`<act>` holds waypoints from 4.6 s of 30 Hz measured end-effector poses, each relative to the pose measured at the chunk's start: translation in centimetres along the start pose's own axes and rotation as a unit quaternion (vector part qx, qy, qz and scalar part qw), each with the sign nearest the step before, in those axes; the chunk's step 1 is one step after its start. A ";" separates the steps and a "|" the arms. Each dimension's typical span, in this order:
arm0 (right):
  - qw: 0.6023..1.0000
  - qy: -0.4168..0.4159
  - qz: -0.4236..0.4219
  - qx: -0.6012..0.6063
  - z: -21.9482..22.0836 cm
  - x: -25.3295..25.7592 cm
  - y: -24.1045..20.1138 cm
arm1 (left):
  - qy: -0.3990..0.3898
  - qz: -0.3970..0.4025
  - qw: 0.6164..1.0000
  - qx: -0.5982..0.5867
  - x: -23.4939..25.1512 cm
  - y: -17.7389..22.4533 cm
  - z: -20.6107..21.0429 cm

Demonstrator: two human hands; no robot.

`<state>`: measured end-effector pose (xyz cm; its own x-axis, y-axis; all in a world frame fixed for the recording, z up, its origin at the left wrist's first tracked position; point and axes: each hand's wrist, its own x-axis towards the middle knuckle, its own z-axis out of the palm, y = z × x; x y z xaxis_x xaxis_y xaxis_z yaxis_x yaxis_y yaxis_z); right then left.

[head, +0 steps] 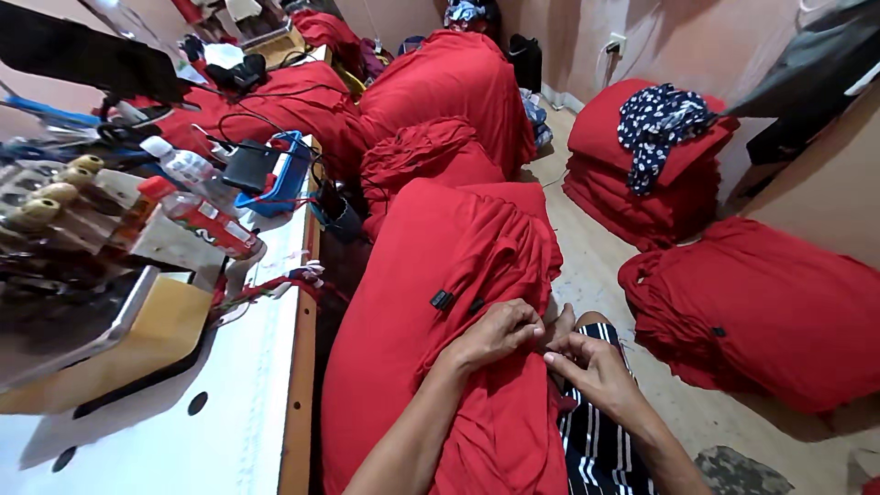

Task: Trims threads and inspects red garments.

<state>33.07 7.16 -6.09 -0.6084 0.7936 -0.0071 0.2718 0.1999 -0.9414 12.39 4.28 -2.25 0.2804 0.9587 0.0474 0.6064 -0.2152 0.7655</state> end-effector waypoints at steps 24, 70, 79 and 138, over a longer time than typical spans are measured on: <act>1.000 -0.010 -0.004 0.011 -0.4 0.2 0.8 | 0.001 -0.002 1.000 0.001 0.0 0.1 0.0; 0.908 -0.101 0.047 0.403 2.0 0.2 0.7 | 0.077 0.004 0.997 0.007 -0.4 1.0 -0.1; 0.913 -0.102 0.023 0.394 1.5 -0.4 1.0 | 0.061 -0.064 0.993 -0.077 -0.9 1.5 -1.2; 0.960 -0.013 0.025 0.277 1.3 -0.5 -0.3 | 0.027 -0.055 0.993 -0.104 -1.9 1.4 -1.6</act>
<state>32.28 5.95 -6.26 -0.6250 0.7784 -0.0588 -0.1333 -0.1807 -0.9745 11.50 2.49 -0.24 0.1764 0.9842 -0.0142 0.4635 -0.0704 0.8833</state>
